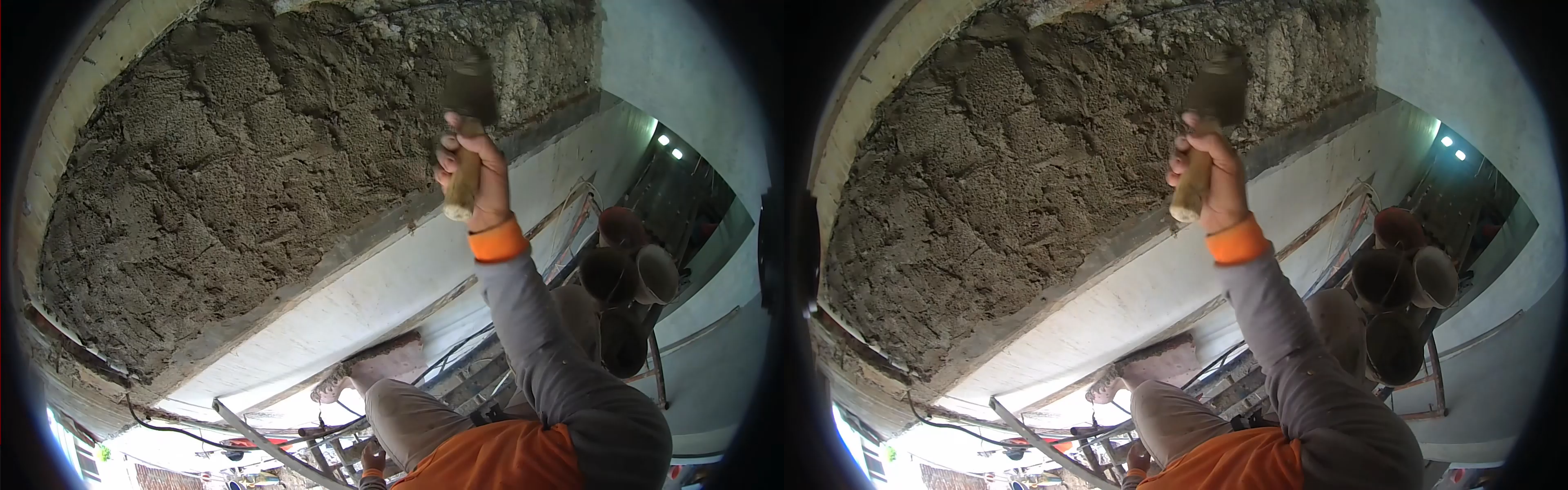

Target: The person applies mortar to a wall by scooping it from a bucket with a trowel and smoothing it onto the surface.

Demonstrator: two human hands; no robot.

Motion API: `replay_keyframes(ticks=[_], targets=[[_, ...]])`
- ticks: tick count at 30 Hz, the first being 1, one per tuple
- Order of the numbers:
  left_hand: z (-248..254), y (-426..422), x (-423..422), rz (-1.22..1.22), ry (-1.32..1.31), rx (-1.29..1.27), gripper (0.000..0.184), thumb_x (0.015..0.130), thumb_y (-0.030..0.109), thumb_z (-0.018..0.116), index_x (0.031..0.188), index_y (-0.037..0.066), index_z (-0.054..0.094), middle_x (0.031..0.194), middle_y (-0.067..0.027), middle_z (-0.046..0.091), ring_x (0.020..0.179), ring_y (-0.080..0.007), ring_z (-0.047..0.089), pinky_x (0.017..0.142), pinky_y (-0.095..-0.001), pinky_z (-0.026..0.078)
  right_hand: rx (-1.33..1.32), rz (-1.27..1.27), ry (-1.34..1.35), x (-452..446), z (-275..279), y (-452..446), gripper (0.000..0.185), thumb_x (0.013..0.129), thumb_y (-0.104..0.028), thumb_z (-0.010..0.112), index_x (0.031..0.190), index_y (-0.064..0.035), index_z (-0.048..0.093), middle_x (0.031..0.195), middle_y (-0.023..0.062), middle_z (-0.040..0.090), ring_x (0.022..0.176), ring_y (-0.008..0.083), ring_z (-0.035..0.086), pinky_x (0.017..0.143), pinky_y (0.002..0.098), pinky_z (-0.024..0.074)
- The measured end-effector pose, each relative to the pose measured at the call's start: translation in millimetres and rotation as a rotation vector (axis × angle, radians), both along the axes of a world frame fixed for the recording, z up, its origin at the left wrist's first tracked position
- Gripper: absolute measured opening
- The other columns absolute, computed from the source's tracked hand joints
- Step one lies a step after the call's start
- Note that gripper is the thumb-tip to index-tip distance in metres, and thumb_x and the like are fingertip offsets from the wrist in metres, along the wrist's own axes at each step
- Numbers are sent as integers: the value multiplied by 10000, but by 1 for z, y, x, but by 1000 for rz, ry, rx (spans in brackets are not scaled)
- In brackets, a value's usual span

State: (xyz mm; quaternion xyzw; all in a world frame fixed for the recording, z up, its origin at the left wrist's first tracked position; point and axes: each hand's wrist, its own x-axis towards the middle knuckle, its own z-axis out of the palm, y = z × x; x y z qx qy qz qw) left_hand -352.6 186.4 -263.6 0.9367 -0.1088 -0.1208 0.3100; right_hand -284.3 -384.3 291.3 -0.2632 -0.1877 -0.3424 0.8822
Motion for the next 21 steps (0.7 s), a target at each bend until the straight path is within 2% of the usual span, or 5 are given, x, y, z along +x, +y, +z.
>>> replay_keyframes(ticks=[8,13,16,18,21], targets=[[34,-27,92,182,-104,-329,542,714,258,692,1130,-44,519,1108,-252,549,1031,-383,523,917,-422,399,-204,-1627,827,58,-149,-111,367,768,-149,557,1088,-15,438,797,168,579,648,330,586,603,416,508],[153,-125,177,40,-332,-443,573,779,228,675,1213,-61,438,1195,-218,476,1065,-294,518,804,-347,494,-1022,-1162,931,29,-156,-30,448,725,-130,546,1146,-57,412,819,232,604,765,429,578,673,466,498],[211,-193,220,-34,-386,-376,727,770,239,679,1342,9,295,1427,-236,175,1292,-381,253,1032,-441,281,-986,-963,893,1,-131,3,442,721,-128,559,1131,-52,414,813,227,604,765,432,573,668,459,499],[273,-242,225,-176,-596,-394,784,764,255,683,1371,27,241,1431,-245,153,1321,-382,183,1052,-444,241,-757,-719,807,-14,-134,-9,339,741,-23,536,1068,-70,463,672,17,485,452,94,489,399,274,416],[332,-297,236,-331,-745,-442,851,738,303,696,1385,38,211,1442,-255,95,1321,-414,153,1057,-438,230,-483,-615,815,-63,-95,-18,409,712,-48,561,1108,-41,460,680,33,482,443,135,487,393,270,411]])
